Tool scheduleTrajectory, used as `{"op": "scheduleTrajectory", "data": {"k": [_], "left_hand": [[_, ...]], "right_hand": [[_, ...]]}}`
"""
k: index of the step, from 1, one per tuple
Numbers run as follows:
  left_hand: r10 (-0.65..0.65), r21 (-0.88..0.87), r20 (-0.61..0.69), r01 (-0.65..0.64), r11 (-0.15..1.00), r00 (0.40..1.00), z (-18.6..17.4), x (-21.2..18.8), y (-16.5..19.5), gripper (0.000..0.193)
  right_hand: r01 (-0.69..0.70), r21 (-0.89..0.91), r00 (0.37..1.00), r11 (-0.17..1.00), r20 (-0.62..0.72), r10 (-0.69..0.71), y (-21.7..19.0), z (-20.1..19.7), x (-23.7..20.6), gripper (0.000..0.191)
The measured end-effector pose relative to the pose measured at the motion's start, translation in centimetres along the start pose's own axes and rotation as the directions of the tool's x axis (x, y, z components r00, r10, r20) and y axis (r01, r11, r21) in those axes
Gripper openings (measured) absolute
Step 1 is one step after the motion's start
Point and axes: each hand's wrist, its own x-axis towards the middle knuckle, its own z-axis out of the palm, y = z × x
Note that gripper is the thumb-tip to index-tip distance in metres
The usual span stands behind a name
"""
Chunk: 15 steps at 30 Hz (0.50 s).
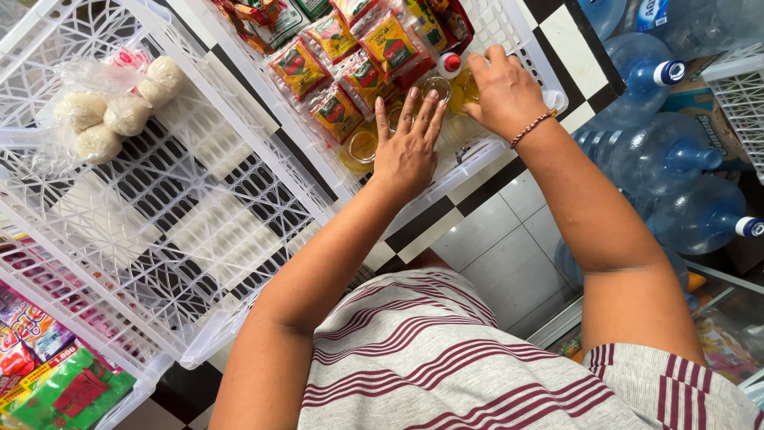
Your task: The person wipes the surfaces of various packaged food items and a plastic crate with a cloth, then places them into a white crate. They also wipe the checkered countertop and handle a bag of noodles from a display case.
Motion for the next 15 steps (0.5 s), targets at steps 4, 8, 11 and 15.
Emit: {"op": "scheduleTrajectory", "data": {"k": [4,8,11,15], "left_hand": [[-0.004,-0.024,-0.002,0.004,1.0,1.0,0.3,0.1,0.1,0.082],[-0.011,-0.044,0.005,0.011,0.999,1.0,0.2,0.1,0.2,0.082],[-0.021,-0.086,-0.013,0.02,0.996,1.0,-0.4,-0.2,0.1,0.081],[-0.049,-0.136,-0.16,0.027,0.99,0.986,-2.0,-1.8,-0.3,0.075]], "right_hand": [[-0.019,-0.01,1.0,1.0,-0.008,0.019,-0.2,0.7,-0.2,0.051],[-0.007,-0.021,0.999,1.0,-0.031,0.007,-0.4,1.3,-0.1,0.053],[-0.043,0.037,0.999,0.998,-0.007,0.043,-0.6,0.4,-0.3,0.061],[-0.062,0.099,0.993,0.993,-0.096,0.072,-1.0,-2.5,-1.7,0.073]]}}
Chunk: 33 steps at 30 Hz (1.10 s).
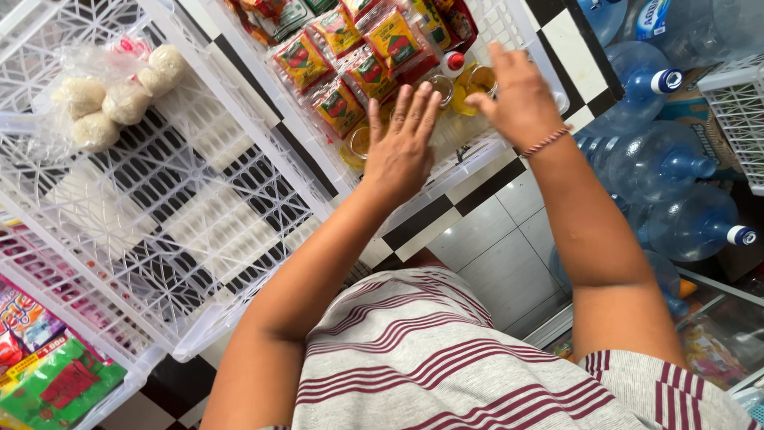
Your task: The person wipes the surfaces of various packaged food items and a plastic crate with a cloth, then places them into a white crate. They also wipe the checkered countertop and handle a bag of noodles from a display case.
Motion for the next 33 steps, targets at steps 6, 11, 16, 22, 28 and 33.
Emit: {"op": "scheduleTrajectory", "data": {"k": [6,11,16,22,28,33], "left_hand": [[-0.085,-0.183,-0.12,0.062,0.981,0.989,-4.4,-5.7,-2.1,0.064],[-0.127,-0.243,-0.246,0.066,0.968,0.961,-6.6,-11.5,-2.6,0.055],[-0.175,-0.255,-0.311,0.095,0.962,0.934,-6.7,-15.7,-2.8,0.049],[-0.209,-0.293,-0.312,0.115,0.949,0.927,-6.3,-19.6,-3.2,0.046],[-0.257,-0.341,-0.346,0.134,0.93,0.902,-6.6,-23.0,-4.2,0.041],[-0.333,-0.405,-0.35,0.179,0.897,0.876,-7.5,-25.9,-6.1,0.036]], "right_hand": [[0.015,0.176,0.964,0.984,-0.263,0.032,-1.7,-2.4,-4.6,0.045],[0.048,0.243,0.914,0.969,-0.401,0.056,-3.9,-1.2,-7.9,0.034],[0.095,0.326,0.909,0.941,-0.414,0.051,-6.9,0.3,-8.7,0.026],[0.17,0.297,0.921,0.94,-0.388,-0.044,-11.4,1.1,-8.6,0.023],[0.3,0.283,0.905,0.911,-0.386,-0.178,-16.9,2.0,-8.6,0.019],[0.426,0.335,0.881,0.84,-0.365,-0.301,-22.4,3.3,-9.5,0.016]]}}
